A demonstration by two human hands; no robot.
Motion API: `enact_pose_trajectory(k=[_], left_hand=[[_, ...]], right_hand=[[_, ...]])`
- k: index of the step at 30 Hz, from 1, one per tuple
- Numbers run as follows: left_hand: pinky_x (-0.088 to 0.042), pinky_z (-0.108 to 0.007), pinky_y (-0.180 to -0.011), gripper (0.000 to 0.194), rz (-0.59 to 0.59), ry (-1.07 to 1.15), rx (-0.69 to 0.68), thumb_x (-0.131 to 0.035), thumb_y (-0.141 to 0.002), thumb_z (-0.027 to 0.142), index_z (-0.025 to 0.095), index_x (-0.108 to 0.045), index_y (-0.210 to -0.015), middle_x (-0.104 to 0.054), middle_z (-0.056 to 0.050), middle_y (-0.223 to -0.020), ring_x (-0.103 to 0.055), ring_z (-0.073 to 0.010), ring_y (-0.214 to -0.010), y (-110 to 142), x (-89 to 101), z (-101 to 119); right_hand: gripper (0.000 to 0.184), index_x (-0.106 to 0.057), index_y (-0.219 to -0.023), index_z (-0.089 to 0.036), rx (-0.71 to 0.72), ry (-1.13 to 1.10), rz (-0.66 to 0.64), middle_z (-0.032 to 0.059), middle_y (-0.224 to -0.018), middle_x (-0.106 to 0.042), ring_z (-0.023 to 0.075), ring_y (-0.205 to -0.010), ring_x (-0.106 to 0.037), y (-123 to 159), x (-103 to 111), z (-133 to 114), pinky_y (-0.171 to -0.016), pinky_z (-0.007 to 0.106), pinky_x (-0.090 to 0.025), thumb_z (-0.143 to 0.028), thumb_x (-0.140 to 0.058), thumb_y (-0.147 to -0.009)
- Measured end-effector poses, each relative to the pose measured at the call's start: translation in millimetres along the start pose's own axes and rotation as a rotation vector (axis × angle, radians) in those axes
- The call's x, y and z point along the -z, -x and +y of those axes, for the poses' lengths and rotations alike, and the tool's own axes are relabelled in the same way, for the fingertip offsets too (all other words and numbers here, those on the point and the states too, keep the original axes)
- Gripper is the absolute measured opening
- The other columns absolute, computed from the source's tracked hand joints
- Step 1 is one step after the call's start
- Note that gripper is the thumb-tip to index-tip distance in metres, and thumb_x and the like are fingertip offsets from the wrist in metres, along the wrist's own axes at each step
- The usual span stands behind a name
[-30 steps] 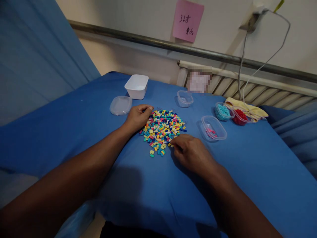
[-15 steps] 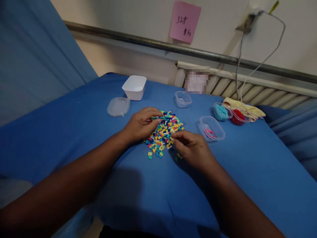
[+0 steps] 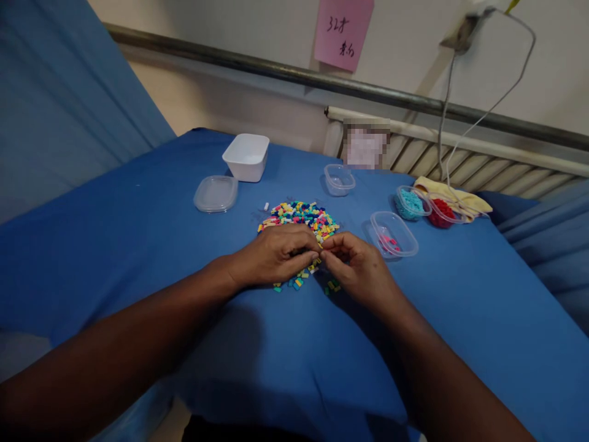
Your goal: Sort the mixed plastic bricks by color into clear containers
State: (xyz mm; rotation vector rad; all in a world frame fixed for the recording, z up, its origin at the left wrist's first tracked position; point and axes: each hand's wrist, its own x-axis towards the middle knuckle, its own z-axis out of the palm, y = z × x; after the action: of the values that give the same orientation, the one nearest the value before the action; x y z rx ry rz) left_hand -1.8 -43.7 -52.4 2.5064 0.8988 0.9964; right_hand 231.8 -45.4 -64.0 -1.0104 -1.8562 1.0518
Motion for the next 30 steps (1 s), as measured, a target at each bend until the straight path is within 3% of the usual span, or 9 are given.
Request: enact_pose_trajectory(k=[5,7,10,14,18,21,25,30], left_hand=[[-0.053,-0.037,-0.094,0.018,0.034,-0.073,0.015,-0.056,-0.104,0.02,0.019,-0.073,-0.107,-0.074,-0.007,-0.105,-0.069,-0.0202,-0.101,1,12.5,-11],[-0.052,-0.038,-0.096,0.019,-0.029,-0.101,-0.005,-0.057,-0.102,0.019,0.02,-0.075,-0.106,-0.073,-0.007,-0.105,-0.068,-0.0209,-0.102,2,15.4,-15],[-0.05,-0.039,-0.097,0.019,-0.165,-0.136,-0.024,-0.059,-0.1,0.018,0.022,-0.078,-0.101,-0.073,-0.007,-0.105,-0.066,-0.022,-0.103,2,14.1,-15],[-0.048,-0.041,-0.096,0.021,-0.238,-0.218,0.003,-0.06,-0.1,0.02,0.023,-0.08,-0.108,-0.072,-0.008,-0.11,-0.065,-0.0239,-0.107,-1,8.6,-9],[-0.046,-0.041,-0.097,0.018,-0.255,-0.23,0.042,-0.061,-0.099,0.02,0.022,-0.079,-0.101,-0.072,-0.006,-0.108,-0.064,-0.0235,-0.105,-4,8.0,-5],[-0.045,-0.041,-0.097,0.015,-0.277,-0.225,0.066,-0.063,-0.097,0.018,0.022,-0.077,-0.098,-0.071,-0.006,-0.107,-0.064,-0.0238,-0.105,-4,10.7,-2],[-0.046,-0.04,-0.094,0.012,-0.284,-0.22,0.097,-0.062,-0.095,0.017,0.019,-0.074,-0.096,-0.069,-0.007,-0.103,-0.062,-0.0239,-0.102,-3,14.1,-1],[-0.045,-0.04,-0.094,0.012,-0.268,-0.183,0.069,-0.062,-0.093,0.016,0.02,-0.073,-0.092,-0.069,-0.007,-0.104,-0.062,-0.0244,-0.103,0,15.6,-3]], right_hand=[[0.021,-0.077,-0.106,-0.021,0.143,0.43,0.192,0.0053,-0.087,-0.078,0.0204,-0.074,-0.072,-1,28,-14,-0.069,0.034,-0.059,-0.04,-0.07,-0.098],[0.022,-0.077,-0.107,-0.021,0.167,0.582,0.304,0.0062,-0.089,-0.078,0.0213,-0.074,-0.071,-1,50,-15,-0.069,0.034,-0.058,-0.04,-0.069,-0.098],[0.024,-0.077,-0.11,-0.021,0.084,0.766,0.464,0.0081,-0.09,-0.079,0.0247,-0.077,-0.073,0,83,-8,-0.07,0.037,-0.055,-0.04,-0.07,-0.097],[0.031,-0.076,-0.119,-0.02,-0.008,0.907,0.398,0.007,-0.087,-0.079,0.0266,-0.074,-0.072,0,106,8,-0.067,0.039,-0.052,-0.038,-0.073,-0.094],[0.027,-0.075,-0.122,-0.02,0.232,0.824,0.273,0.0096,-0.101,-0.08,0.0262,-0.084,-0.075,-2,81,7,-0.077,0.04,-0.058,-0.033,-0.066,-0.099],[0.026,-0.072,-0.126,-0.021,0.417,0.698,-0.016,0.0123,-0.117,-0.08,0.0282,-0.106,-0.075,-2,42,-2,-0.093,0.044,-0.059,-0.023,-0.058,-0.104],[0.04,-0.063,-0.141,-0.021,0.393,0.611,-0.263,0.0141,-0.13,-0.077,0.0292,-0.114,-0.073,0,7,-6,-0.097,0.045,-0.059,-0.013,-0.05,-0.104],[0.04,-0.064,-0.14,-0.023,0.345,0.588,-0.305,0.0126,-0.122,-0.079,0.0295,-0.107,-0.074,0,8,-3,-0.091,0.044,-0.058,-0.013,-0.052,-0.103]])
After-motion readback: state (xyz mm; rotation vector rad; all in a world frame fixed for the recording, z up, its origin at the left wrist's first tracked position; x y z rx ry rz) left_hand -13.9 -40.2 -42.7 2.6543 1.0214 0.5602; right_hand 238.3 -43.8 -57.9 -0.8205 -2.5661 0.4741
